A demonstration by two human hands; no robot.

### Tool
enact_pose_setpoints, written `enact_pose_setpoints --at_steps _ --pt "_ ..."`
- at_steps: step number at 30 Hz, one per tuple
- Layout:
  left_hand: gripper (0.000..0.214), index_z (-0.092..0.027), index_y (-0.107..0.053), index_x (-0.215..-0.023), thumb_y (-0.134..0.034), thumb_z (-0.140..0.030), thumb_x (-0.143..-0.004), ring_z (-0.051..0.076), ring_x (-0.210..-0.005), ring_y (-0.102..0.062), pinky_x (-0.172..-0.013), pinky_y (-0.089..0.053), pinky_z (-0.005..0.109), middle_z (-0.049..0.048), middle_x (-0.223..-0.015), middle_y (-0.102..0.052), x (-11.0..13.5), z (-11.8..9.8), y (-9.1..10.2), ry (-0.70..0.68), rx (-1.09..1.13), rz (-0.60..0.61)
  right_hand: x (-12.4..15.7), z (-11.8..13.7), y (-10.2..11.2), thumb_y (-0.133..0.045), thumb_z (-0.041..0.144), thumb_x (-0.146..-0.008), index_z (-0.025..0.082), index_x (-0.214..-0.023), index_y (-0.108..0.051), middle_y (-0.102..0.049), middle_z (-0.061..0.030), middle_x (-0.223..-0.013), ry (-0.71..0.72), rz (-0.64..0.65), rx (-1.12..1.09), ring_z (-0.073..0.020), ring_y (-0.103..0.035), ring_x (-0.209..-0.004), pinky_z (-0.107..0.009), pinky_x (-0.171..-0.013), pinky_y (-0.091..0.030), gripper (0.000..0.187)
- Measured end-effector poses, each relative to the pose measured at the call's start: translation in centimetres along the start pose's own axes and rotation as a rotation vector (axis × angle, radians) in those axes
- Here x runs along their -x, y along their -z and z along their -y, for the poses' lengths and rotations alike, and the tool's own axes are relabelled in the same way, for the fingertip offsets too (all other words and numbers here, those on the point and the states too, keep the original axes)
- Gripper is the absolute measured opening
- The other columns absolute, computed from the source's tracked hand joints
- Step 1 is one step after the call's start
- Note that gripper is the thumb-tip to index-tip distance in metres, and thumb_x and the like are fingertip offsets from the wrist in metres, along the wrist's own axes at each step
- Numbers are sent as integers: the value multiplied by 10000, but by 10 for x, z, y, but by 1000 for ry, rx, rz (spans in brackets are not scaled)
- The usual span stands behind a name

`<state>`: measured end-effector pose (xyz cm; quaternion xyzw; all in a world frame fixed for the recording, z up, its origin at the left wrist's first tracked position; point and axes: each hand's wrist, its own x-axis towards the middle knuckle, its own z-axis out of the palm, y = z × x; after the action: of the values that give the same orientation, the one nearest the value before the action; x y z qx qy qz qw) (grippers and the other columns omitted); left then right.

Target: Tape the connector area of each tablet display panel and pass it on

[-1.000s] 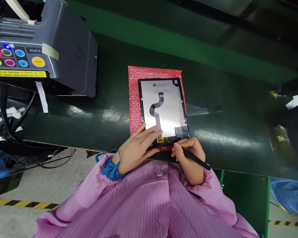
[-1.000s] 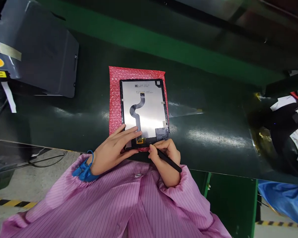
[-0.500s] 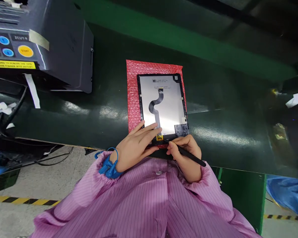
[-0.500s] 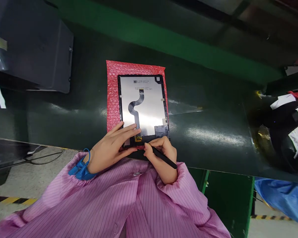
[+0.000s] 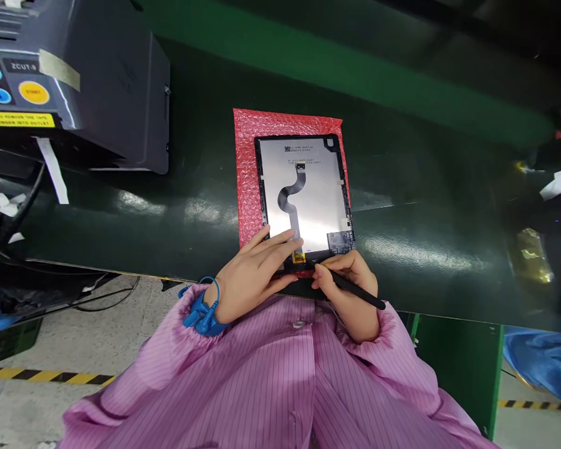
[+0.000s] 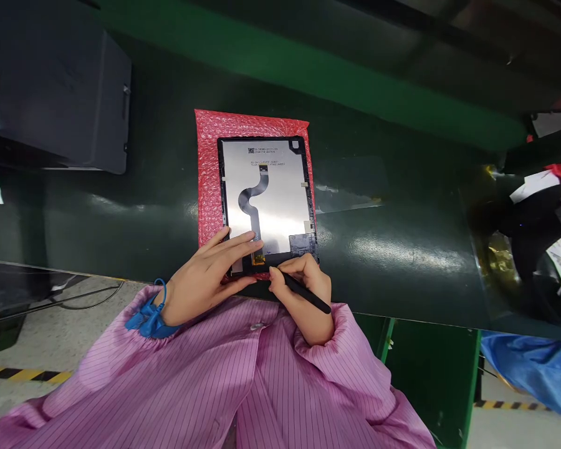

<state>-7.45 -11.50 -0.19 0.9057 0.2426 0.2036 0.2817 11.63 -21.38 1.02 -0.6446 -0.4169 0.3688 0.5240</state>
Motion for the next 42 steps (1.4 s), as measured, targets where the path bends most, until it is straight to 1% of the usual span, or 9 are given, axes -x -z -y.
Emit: enact_pose_setpoints --at_steps 8,16,20,23,26,28,32,37,42 --pt "522 -187 -444 -1532 -590 -334 -1053 288 -1434 -569 -1255 -380 591 155 -1481 -639 0 0 0 1 25 -16 -1 4 -1 -787 319 -886 242 -807 -568 -732 21 -733 -7 -26 -16 -132 -708 -555 -253 -542 -581 245" --pt "522 -172 -442 -1517 -600 -340 -1049 286 -1432 -571 -1261 -371 589 160 -1479 -639 0 -1 -2 8 15 -18 -1 2 1 -788 251 -877 241 -820 -572 -737 28 -754 -7 2 -6 -130 -721 -583 -251 -573 -582 224" --pt "517 -156 -448 -1507 -600 -347 -1051 276 -1426 -578 -1258 -380 580 161 -1469 -646 0 0 -2 9 -5 -20 -1 1 1 -779 276 -887 240 -821 -574 -737 22 -744 -19 3 34 -135 -715 -584 -259 -575 -575 218" --pt "437 -161 -524 -1463 -582 -323 -1061 282 -1445 -557 -1266 -361 592 144 -1447 -671 0 1 0 -31 -9 -11 -1 2 1 -780 294 -882 238 -821 -580 -734 19 -738 -26 -3 62 -136 -707 -587 -262 -578 -572 217" --pt "301 -193 -663 -1333 -561 -296 -1070 293 -1465 -532 -1284 -326 599 113 -1433 -687 -1 3 2 -92 -18 4 -1 2 0 -779 300 -876 238 -811 -577 -733 15 -742 -26 -10 94 -136 -700 -592 -269 -589 -574 221" --pt "266 -190 -712 -1265 -562 -289 -1068 299 -1463 -534 -1285 -327 594 114 -1430 -689 -2 4 3 -110 -25 0 -1 3 0 -779 299 -873 237 -807 -575 -728 16 -739 -27 -13 110 -134 -694 -586 -270 -589 -571 223" --pt "253 -202 -738 -1235 -566 -280 -1066 293 -1461 -537 -1281 -333 596 108 -1424 -694 -1 5 3 -110 -28 -5 -3 3 5 -767 330 -894 244 -821 -544 -702 28 -719 -27 -95 79 -127 -667 -552 -259 -534 -548 249" --pt "288 -230 -715 -1308 -565 -261 -1064 288 -1446 -554 -1283 -323 597 93 -1424 -696 -2 4 2 -124 -78 0 -10 1 20 -775 355 -908 249 -858 -506 -691 35 -725 23 -228 41 -111 -622 -511 -258 -521 -534 293" --pt "355 -238 -671 -1384 -540 -208 -1056 308 -1453 -543 -1283 -312 613 91 -1437 -684 -4 -2 0 -108 -131 22 -13 -2 29 -773 372 -916 244 -872 -510 -690 32 -741 33 -257 48 -103 -609 -508 -260 -534 -532 296"
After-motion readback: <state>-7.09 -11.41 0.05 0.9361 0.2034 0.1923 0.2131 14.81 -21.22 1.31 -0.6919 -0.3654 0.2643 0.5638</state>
